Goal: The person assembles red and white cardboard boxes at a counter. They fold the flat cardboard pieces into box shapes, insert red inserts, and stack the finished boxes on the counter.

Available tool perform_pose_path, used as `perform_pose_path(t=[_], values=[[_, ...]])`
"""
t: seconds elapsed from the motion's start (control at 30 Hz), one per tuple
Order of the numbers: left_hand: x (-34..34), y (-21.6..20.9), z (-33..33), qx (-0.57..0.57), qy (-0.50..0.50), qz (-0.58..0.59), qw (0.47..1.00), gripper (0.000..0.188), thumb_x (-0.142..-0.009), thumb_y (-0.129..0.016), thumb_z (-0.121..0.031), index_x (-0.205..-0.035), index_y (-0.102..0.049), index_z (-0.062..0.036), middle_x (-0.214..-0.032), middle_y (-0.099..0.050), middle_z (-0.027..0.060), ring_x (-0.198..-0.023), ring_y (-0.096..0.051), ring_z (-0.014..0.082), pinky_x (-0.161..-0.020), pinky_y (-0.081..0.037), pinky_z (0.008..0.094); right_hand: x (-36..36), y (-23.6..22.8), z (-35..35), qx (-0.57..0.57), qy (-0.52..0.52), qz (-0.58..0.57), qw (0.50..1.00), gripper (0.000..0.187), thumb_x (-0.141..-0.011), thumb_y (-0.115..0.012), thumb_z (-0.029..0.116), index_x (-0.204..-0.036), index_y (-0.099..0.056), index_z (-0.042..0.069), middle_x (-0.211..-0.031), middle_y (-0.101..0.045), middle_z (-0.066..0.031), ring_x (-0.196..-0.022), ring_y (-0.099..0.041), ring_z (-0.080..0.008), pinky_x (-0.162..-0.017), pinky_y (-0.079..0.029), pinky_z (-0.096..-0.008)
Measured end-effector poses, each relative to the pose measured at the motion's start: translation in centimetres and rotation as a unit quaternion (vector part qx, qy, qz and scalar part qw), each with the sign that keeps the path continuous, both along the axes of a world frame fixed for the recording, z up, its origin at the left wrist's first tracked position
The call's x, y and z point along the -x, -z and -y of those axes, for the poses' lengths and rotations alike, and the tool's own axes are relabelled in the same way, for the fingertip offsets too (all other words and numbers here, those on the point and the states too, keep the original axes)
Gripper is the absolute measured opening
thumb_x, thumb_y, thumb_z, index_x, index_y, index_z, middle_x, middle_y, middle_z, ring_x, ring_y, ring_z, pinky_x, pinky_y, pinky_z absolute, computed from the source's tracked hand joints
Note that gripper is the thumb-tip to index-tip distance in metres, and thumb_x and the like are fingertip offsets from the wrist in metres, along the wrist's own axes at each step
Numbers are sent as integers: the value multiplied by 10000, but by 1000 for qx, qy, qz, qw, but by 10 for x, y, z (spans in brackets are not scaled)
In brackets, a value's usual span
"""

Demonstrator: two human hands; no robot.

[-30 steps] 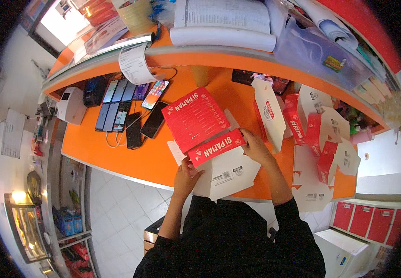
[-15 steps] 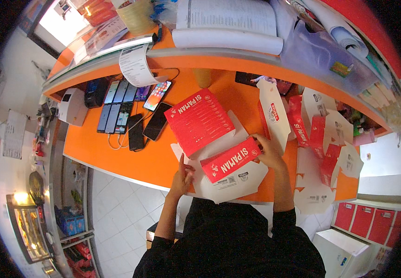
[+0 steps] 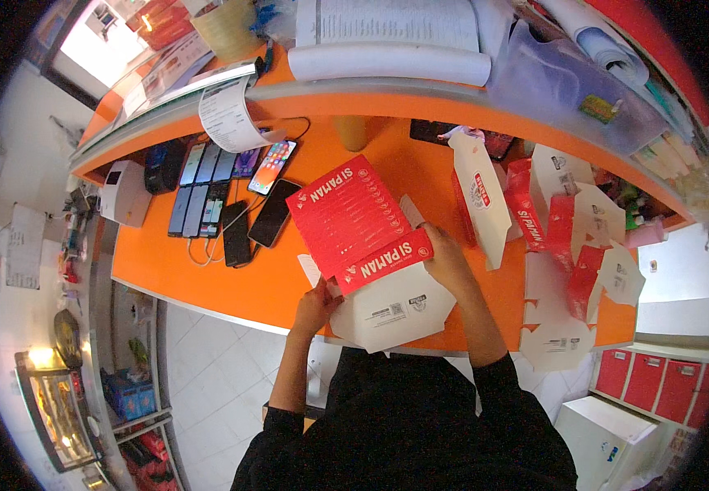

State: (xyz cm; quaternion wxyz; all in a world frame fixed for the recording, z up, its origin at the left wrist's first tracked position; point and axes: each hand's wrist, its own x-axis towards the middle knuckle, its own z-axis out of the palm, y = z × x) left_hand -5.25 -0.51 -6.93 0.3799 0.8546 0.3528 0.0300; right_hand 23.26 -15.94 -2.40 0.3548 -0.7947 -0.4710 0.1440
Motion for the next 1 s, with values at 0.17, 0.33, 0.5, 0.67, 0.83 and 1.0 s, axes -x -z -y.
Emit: perform_pose_path(t=[0.17, 0.33, 0.5, 0.67, 0.83, 1.0], values=[[11, -24, -34, -88, -70, 115, 987, 296, -839, -656, -96, -1100, -542, -18, -900, -596, 145, -826, -600, 289, -699, -487, 361, 9, -18, 2, -53, -9, -23, 998, 547, -753, -686, 48, -1256, -473, 17, -1125, -586, -235, -1038, -590, -373, -854, -494, -426], [-22, -91, -65, -244, -115, 249, 930, 253, -890, -618, -96, -1116, -552, -1, -1120, -551, 167, -1072, -531, 335, -903, -431, 404, 6, -24, 19, 3, 19, -34, 999, 542, -785, -718, 119, -1267, -479, 50, -1096, -620, -213, -953, -634, -369, -817, -516, -417], [-100, -127, -74, -324, 80, 191, 923, 418, -918, -589, -250, -1299, -511, -96, -1358, -464, 169, -1320, -378, 374, -1085, -302, 500, 11, 13, -1, -99, 56, -236, 965, 424, -796, -703, 70, -1174, -511, 54, -937, -615, -151, -794, -646, -210, -652, -510, -324], [-152, -107, -64, -335, 210, 23, 918, 508, -951, -465, -422, -1406, -441, -198, -1486, -352, 135, -1397, -256, 383, -1149, -138, 544, 10, 30, -10, -231, 21, -71, 970, 362, -788, -676, 5, -1121, -540, 41, -951, -627, -132, -807, -650, -196, -660, -508, -315], [-155, -89, -61, -366, 185, 52, 911, 504, -954, -438, -457, -1411, -436, -243, -1491, -355, 93, -1397, -266, 359, -1143, -170, 537, 12, 13, -1, -86, 47, -97, 990, 388, -775, -673, 12, -1148, -571, 46, -961, -642, -121, -867, -650, -231, -718, -510, -331], [-156, -90, -61, -369, 178, 57, 910, 496, -944, -452, -477, -1397, -449, -273, -1478, -368, 78, -1393, -281, 346, -1145, -174, 535, 5, -10, 5, -163, -27, -153, 974, 463, -782, -677, -8, -1220, -573, 100, -931, -647, -74, -729, -621, -152, -634, -509, -287]])
